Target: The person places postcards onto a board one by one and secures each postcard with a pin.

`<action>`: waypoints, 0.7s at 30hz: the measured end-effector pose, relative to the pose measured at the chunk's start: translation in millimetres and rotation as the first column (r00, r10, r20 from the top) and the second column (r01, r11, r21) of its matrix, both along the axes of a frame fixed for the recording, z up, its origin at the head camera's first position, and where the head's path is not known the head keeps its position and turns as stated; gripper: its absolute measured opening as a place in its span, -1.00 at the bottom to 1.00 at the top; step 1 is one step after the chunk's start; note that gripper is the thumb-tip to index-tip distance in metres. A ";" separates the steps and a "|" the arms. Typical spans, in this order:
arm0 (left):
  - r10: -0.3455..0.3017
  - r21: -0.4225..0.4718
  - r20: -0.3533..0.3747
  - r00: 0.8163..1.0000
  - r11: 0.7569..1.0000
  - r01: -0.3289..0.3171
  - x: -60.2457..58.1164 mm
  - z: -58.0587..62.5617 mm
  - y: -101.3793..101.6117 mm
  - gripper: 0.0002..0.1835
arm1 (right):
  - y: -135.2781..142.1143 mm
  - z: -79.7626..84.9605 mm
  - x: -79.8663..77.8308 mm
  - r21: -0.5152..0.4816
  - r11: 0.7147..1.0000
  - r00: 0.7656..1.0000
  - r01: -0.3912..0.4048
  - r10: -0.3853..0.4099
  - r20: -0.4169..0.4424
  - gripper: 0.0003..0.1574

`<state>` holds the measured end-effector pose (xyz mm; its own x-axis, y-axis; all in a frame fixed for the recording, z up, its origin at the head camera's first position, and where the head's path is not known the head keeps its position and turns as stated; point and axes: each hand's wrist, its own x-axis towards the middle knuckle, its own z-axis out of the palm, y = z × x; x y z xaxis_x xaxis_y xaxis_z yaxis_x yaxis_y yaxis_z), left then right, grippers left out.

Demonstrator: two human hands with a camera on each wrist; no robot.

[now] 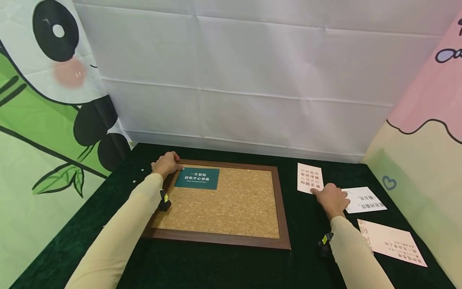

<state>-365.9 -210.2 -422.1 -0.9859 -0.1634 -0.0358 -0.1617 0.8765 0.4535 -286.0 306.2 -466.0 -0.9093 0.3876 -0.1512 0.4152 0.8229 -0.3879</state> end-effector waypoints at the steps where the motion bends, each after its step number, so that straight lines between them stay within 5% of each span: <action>1: 0.000 0.000 -0.002 1.000 1.000 0.000 0.2 0.1 0.0 -0.61 | -0.1 -0.3 -0.1 -0.009 1.000 1.000 0.007 -0.007 -0.001 -0.31; 13: -0.006 -0.005 -0.005 1.000 1.000 0.005 0.5 0.5 0.8 -0.61 | -5.3 2.8 -2.3 -0.064 0.992 0.994 0.106 -0.106 0.007 -0.07; 21: -0.012 -0.015 -0.007 1.000 1.000 0.011 1.5 1.9 1.1 -0.60 | -5.2 8.9 -0.5 -0.064 0.993 0.995 0.100 -0.102 -0.025 -0.25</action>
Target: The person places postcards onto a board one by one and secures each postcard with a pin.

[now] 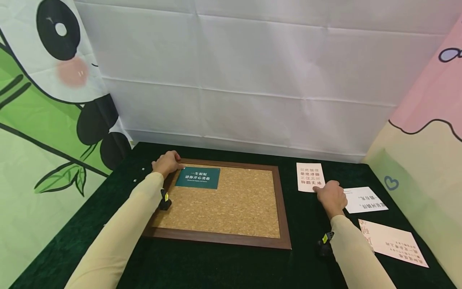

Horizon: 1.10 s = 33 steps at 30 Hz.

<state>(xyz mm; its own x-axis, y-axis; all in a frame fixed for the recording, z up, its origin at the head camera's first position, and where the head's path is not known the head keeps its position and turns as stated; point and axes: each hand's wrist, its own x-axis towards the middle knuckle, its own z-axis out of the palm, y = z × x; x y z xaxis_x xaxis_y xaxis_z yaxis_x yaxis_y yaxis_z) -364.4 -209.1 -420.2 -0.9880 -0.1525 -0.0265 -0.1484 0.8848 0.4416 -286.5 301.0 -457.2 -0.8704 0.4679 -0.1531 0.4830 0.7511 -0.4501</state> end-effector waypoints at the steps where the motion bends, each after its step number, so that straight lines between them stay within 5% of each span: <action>1: 0.001 0.001 0.000 1.000 1.000 -0.001 0.1 0.3 0.2 -0.60 | 0.0 1.0 0.6 0.000 1.000 1.000 -0.001 0.001 -0.007 -0.29; 14: 0.010 0.002 0.002 1.000 1.000 -0.010 1.4 1.7 1.6 -0.61 | 9.9 23.6 5.1 -0.049 0.999 0.993 0.019 -0.025 -0.112 -0.61; 33: -0.013 0.002 -0.003 1.000 1.000 0.013 -0.3 -1.8 -1.0 -0.58 | 19.7 31.7 9.2 -0.120 0.993 0.972 -0.022 -0.007 -0.235 -0.62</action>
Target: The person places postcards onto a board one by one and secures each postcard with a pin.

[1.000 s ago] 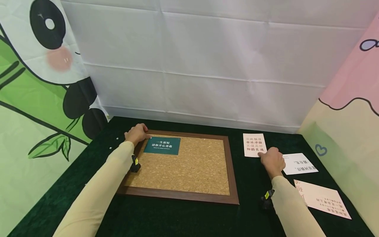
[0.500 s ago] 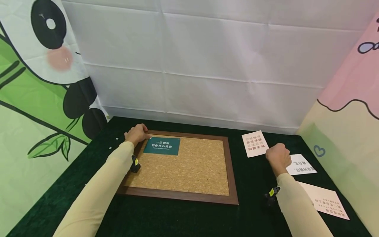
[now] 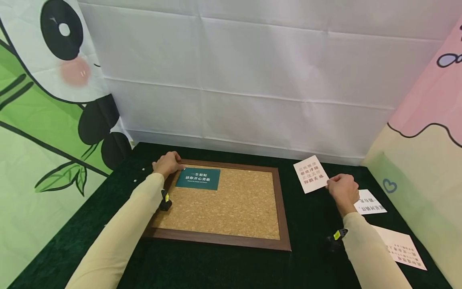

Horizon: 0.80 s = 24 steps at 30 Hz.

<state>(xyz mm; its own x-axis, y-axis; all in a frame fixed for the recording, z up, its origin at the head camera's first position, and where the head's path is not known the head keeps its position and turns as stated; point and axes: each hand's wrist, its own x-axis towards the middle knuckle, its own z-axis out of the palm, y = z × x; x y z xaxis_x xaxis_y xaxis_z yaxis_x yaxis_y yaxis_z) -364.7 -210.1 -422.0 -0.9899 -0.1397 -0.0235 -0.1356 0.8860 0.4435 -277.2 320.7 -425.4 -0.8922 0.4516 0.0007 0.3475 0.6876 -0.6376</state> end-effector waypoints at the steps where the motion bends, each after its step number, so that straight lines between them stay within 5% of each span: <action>1: 0.003 -0.001 0.002 1.000 1.000 -0.003 -0.7 -0.1 0.1 -0.58 | 0.9 0.5 -0.3 -0.005 1.000 1.000 -0.005 0.005 -0.003 -0.61; 12: 0.016 0.001 0.004 1.000 1.000 -0.016 -1.8 -0.3 1.2 -0.58 | 5.1 6.6 0.6 -0.029 0.989 0.989 -0.144 0.143 -0.027 -0.52; 24: 0.022 0.002 0.005 1.000 1.000 -0.022 -2.8 -2.0 0.5 -0.58 | -1.6 15.5 -5.4 0.062 0.950 0.947 -0.307 0.311 -0.077 -0.60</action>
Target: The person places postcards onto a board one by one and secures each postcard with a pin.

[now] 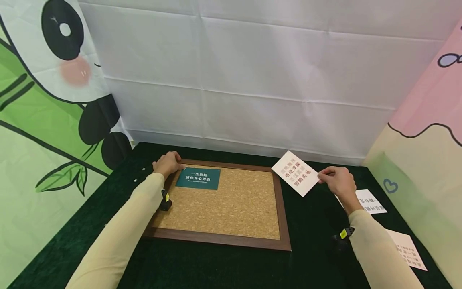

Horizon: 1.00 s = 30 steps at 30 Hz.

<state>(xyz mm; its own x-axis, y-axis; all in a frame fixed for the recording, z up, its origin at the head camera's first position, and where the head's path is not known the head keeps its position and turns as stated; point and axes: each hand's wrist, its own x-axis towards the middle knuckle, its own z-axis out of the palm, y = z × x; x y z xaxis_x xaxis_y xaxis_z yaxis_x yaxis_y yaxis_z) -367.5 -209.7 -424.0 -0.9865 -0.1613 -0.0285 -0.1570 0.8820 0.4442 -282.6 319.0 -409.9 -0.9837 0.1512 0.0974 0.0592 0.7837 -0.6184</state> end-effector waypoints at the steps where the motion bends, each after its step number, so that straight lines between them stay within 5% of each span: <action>1: 0.001 0.001 -0.001 1.000 1.000 -0.001 -0.1 -0.1 -0.1 -0.59 | -1.5 0.8 -0.6 0.008 1.000 1.000 -0.011 0.011 -0.008 -0.61; 30: 0.008 -0.011 -0.019 1.000 1.000 -0.008 2.8 2.1 2.6 -0.59 | -68.2 -1.7 -32.2 0.088 0.965 0.968 -0.247 0.251 -0.030 -0.77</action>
<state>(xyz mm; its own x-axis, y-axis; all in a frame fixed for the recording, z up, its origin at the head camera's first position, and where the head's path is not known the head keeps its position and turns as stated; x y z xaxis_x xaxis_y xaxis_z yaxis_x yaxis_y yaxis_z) -364.7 -207.0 -421.9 -0.9855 -0.1697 -0.0077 -0.1560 0.8856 0.4374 -314.8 250.9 -411.6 -0.9843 -0.1082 0.1394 -0.1677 0.8193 -0.5484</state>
